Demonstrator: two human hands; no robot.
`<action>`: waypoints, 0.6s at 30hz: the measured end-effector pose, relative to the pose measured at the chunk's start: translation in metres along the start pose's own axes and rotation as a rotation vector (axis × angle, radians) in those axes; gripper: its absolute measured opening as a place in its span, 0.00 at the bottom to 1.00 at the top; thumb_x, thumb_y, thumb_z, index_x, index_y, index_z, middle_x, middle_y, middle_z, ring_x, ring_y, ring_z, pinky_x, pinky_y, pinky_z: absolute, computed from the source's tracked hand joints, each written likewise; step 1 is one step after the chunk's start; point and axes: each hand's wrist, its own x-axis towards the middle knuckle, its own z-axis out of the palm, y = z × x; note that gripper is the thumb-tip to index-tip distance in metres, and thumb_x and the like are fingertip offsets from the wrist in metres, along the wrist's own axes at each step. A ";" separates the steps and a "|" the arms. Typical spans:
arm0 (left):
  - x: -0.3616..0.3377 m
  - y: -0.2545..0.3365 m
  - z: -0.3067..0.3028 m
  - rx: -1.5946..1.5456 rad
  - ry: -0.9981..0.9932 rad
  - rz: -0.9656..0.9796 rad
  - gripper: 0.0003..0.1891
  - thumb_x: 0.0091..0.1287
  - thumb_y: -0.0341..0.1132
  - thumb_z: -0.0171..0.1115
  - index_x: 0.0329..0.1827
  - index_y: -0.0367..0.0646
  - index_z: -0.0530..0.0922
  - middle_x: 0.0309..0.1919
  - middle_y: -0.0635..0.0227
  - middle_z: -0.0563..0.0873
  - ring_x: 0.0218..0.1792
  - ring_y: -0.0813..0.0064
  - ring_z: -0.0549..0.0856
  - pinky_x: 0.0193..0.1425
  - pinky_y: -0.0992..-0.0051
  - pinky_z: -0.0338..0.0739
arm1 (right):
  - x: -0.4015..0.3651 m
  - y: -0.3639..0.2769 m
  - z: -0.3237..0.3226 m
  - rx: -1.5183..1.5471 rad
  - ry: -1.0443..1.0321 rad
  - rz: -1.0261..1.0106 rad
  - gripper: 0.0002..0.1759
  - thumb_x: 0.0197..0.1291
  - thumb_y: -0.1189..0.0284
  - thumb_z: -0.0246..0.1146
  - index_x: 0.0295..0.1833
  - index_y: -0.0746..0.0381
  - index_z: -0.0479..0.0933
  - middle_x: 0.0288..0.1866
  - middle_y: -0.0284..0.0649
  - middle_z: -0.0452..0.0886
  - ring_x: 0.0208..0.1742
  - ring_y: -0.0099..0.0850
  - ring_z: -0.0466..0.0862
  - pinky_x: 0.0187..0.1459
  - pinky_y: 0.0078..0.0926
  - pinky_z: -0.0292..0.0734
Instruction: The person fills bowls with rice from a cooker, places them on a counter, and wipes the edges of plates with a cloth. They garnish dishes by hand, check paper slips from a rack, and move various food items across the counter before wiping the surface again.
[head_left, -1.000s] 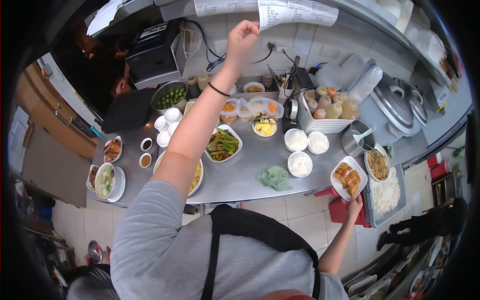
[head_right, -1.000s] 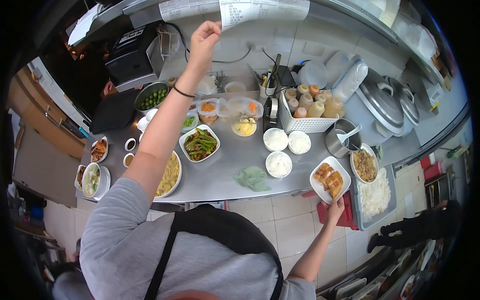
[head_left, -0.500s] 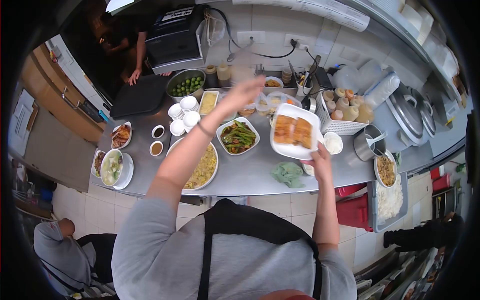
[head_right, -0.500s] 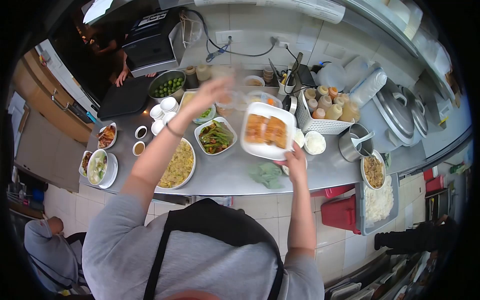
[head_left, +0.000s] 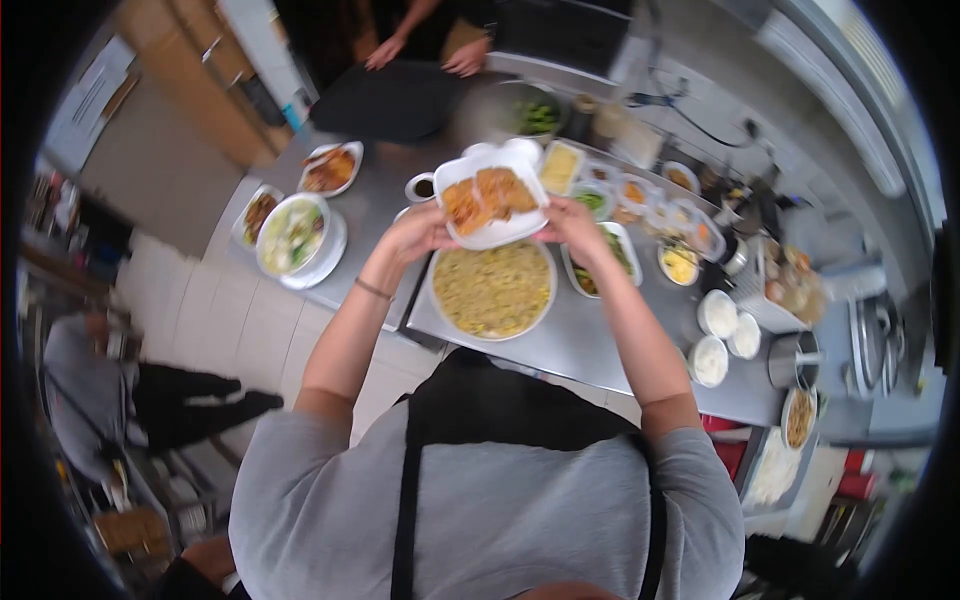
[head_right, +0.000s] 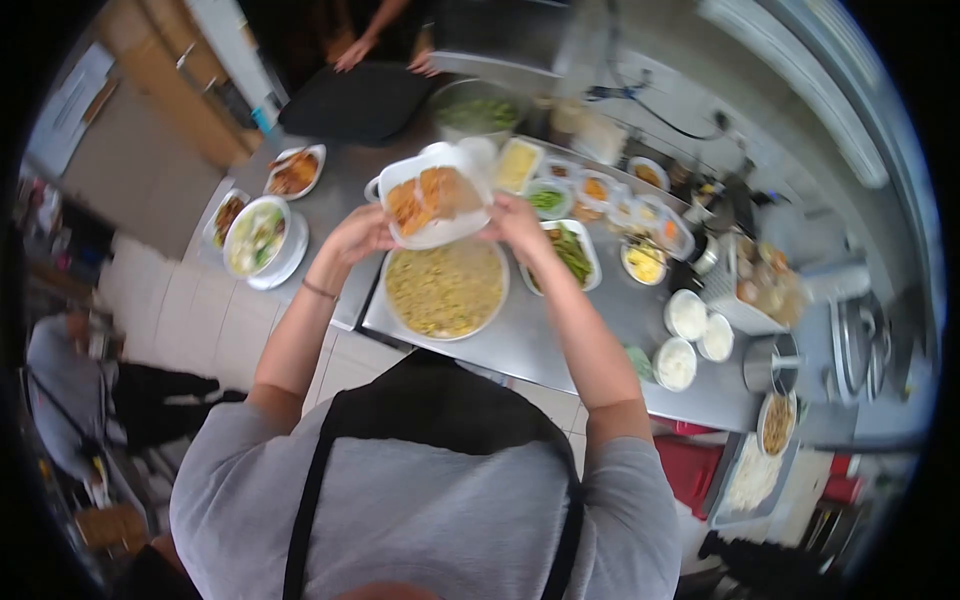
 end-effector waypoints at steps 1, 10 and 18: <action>0.000 -0.001 -0.019 -0.064 0.041 0.012 0.20 0.61 0.31 0.51 0.55 0.31 0.64 0.44 0.52 0.79 0.41 0.62 0.83 0.42 0.68 0.82 | 0.015 0.004 0.007 0.034 0.014 0.015 0.18 0.61 0.69 0.52 0.55 0.66 0.69 0.42 0.42 0.78 0.37 0.27 0.80 0.38 0.22 0.78; 0.039 0.007 -0.140 -0.297 0.449 0.121 0.18 0.59 0.26 0.48 0.52 0.26 0.65 0.43 0.46 0.78 0.43 0.55 0.80 0.48 0.60 0.79 | 0.001 -0.010 0.023 -0.066 0.109 -0.114 0.18 0.62 0.67 0.53 0.55 0.65 0.70 0.48 0.39 0.76 0.43 0.24 0.77 0.43 0.20 0.74; 0.106 -0.017 -0.222 -0.399 0.401 0.245 0.20 0.59 0.26 0.49 0.56 0.32 0.63 0.51 0.50 0.73 0.52 0.54 0.75 0.51 0.57 0.77 | -0.065 0.029 -0.038 -0.074 0.378 -0.126 0.16 0.60 0.67 0.56 0.51 0.64 0.74 0.40 0.35 0.80 0.37 0.20 0.78 0.40 0.16 0.73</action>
